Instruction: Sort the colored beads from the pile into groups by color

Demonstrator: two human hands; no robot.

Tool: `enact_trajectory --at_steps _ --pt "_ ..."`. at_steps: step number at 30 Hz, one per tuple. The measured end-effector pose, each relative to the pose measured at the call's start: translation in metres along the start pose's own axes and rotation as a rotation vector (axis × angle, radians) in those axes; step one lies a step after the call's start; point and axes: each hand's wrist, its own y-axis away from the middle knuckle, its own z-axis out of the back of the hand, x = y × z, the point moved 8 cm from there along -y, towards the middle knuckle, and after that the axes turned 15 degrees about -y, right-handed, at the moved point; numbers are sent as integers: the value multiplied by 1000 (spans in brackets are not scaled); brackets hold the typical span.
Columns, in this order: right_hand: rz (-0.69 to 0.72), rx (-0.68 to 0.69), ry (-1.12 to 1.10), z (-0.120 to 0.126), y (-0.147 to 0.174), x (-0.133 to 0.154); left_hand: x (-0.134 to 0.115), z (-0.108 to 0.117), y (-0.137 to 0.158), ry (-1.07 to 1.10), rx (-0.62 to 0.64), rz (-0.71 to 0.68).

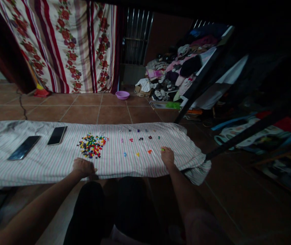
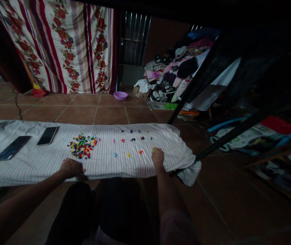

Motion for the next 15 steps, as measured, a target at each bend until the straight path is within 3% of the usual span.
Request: enact_trajectory --at_steps 15 --pt "3 -3 -74 9 -2 4 3 -13 -10 86 -2 63"
